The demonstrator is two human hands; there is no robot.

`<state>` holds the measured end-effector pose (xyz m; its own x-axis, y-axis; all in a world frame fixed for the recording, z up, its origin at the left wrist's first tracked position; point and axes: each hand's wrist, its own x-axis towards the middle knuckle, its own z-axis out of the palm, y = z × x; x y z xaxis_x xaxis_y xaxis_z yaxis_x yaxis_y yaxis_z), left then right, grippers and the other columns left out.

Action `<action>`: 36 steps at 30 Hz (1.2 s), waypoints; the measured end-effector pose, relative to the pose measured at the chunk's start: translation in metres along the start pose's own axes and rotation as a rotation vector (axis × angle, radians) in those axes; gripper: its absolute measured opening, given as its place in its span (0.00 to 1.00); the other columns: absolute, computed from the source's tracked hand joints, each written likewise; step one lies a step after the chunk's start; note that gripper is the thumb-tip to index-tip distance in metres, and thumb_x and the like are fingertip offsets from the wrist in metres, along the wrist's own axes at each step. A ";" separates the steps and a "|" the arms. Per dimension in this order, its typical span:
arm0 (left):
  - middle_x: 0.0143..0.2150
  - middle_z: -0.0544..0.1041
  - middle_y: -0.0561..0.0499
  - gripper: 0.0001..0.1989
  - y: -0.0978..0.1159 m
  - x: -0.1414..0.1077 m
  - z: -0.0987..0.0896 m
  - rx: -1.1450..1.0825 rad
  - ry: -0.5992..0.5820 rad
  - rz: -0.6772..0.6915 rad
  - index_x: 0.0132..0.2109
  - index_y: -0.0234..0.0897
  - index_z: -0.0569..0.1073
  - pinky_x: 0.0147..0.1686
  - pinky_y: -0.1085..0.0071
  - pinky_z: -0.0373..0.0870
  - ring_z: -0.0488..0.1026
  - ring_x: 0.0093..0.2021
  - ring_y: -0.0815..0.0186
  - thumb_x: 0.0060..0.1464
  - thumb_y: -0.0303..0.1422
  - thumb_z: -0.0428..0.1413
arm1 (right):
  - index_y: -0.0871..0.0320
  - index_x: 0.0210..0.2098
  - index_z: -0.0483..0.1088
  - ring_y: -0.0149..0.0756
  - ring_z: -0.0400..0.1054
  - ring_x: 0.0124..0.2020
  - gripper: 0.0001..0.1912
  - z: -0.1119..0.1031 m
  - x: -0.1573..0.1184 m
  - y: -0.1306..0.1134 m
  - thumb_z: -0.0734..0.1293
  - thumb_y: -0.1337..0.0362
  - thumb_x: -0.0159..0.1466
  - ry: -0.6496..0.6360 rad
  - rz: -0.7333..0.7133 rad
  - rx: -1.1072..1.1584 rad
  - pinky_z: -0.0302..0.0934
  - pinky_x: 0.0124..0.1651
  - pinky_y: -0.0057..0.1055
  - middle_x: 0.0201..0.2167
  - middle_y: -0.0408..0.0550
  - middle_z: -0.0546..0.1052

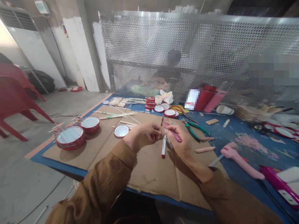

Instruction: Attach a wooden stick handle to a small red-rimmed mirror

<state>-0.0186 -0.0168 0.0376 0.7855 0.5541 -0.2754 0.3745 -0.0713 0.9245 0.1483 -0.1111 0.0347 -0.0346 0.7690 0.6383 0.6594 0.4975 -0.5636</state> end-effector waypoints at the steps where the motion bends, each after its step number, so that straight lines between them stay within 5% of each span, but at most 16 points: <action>1: 0.24 0.72 0.54 0.08 0.000 0.000 0.000 -0.003 -0.002 -0.006 0.33 0.32 0.71 0.27 0.75 0.69 0.71 0.24 0.72 0.52 0.35 0.56 | 0.53 0.37 0.70 0.40 0.72 0.38 0.07 0.000 0.000 0.000 0.62 0.58 0.65 0.004 0.002 -0.002 0.64 0.42 0.36 0.36 0.47 0.78; 36: 0.24 0.72 0.55 0.05 0.000 0.002 0.000 0.012 0.004 -0.008 0.32 0.33 0.71 0.26 0.74 0.71 0.71 0.23 0.71 0.54 0.29 0.54 | 0.52 0.36 0.70 0.39 0.71 0.36 0.07 0.000 -0.001 0.001 0.62 0.58 0.65 -0.028 0.007 -0.024 0.63 0.40 0.35 0.33 0.46 0.77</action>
<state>-0.0167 -0.0156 0.0370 0.7807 0.5580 -0.2815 0.3865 -0.0771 0.9191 0.1496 -0.1116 0.0333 -0.0508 0.7838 0.6190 0.6776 0.4823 -0.5551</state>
